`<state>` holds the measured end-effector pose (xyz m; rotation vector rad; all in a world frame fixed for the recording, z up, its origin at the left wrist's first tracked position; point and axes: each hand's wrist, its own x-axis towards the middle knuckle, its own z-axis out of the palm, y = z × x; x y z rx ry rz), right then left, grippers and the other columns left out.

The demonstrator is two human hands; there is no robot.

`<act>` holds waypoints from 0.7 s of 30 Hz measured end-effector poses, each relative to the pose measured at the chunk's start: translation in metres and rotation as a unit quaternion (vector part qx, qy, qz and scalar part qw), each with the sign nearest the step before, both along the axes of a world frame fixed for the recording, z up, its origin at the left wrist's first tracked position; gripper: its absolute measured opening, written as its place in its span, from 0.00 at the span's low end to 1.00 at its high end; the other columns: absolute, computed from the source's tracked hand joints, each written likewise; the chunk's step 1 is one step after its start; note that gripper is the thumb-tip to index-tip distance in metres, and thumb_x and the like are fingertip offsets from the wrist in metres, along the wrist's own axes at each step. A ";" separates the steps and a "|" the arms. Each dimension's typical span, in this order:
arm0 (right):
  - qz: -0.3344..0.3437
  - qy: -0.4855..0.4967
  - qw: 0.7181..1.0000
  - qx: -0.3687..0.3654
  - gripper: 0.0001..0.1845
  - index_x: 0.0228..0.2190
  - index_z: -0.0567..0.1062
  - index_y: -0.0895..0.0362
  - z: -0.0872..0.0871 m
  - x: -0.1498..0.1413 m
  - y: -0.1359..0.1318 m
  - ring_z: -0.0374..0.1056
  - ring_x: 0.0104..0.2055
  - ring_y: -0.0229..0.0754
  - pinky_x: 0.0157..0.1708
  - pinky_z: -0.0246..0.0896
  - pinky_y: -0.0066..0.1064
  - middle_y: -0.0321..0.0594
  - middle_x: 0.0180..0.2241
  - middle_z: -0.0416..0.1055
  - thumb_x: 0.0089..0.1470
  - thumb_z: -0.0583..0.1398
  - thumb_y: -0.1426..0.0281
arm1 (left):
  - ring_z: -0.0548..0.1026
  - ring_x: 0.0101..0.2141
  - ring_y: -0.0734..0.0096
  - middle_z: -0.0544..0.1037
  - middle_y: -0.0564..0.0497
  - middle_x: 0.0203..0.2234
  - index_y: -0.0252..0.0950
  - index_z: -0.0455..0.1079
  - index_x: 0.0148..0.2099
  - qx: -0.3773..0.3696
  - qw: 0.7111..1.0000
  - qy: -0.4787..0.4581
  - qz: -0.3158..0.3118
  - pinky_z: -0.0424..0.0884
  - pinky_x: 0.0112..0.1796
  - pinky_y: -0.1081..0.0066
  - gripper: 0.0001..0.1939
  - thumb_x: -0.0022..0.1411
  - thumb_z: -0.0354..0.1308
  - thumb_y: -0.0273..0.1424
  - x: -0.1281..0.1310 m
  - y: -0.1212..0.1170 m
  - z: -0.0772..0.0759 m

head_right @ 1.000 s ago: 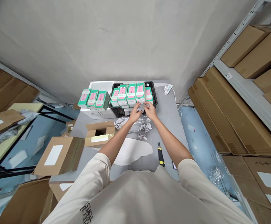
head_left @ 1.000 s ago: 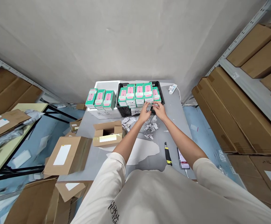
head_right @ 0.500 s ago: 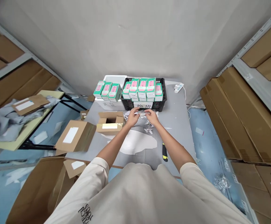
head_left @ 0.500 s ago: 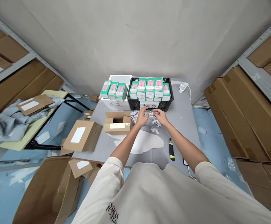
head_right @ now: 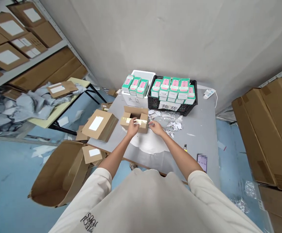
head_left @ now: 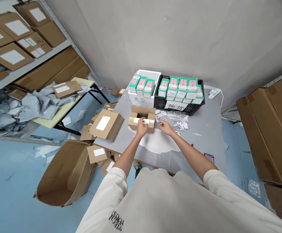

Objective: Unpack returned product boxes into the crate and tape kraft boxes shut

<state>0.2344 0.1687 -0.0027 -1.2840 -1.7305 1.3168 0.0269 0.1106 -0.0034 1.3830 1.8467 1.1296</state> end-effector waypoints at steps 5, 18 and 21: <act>-0.032 -0.017 0.999 0.032 0.14 0.35 0.78 0.55 -0.019 -0.045 -0.013 0.73 0.44 0.47 0.53 0.68 0.44 0.45 0.46 0.73 0.42 0.64 0.69 | 0.58 0.66 0.47 0.60 0.37 0.65 0.40 0.65 0.54 -0.050 0.994 0.096 0.035 0.59 0.62 0.49 0.22 0.57 0.58 0.24 -0.068 -0.015 -0.011; -0.158 -0.151 0.975 0.030 0.15 0.37 0.75 0.53 -0.029 -0.094 -0.054 0.71 0.40 0.47 0.49 0.68 0.44 0.42 0.43 0.76 0.43 0.62 0.67 | 0.69 0.56 0.54 0.68 0.42 0.52 0.40 0.66 0.48 -0.078 0.992 0.097 -0.022 0.63 0.59 0.57 0.14 0.60 0.59 0.25 -0.143 -0.028 -0.027; -0.163 -0.156 0.972 0.069 0.17 0.39 0.75 0.53 -0.018 -0.087 -0.056 0.71 0.40 0.48 0.49 0.67 0.44 0.44 0.46 0.74 0.44 0.61 0.68 | 0.69 0.55 0.52 0.67 0.41 0.52 0.40 0.67 0.49 -0.058 0.993 0.097 -0.027 0.63 0.58 0.56 0.14 0.61 0.61 0.28 -0.139 -0.030 -0.014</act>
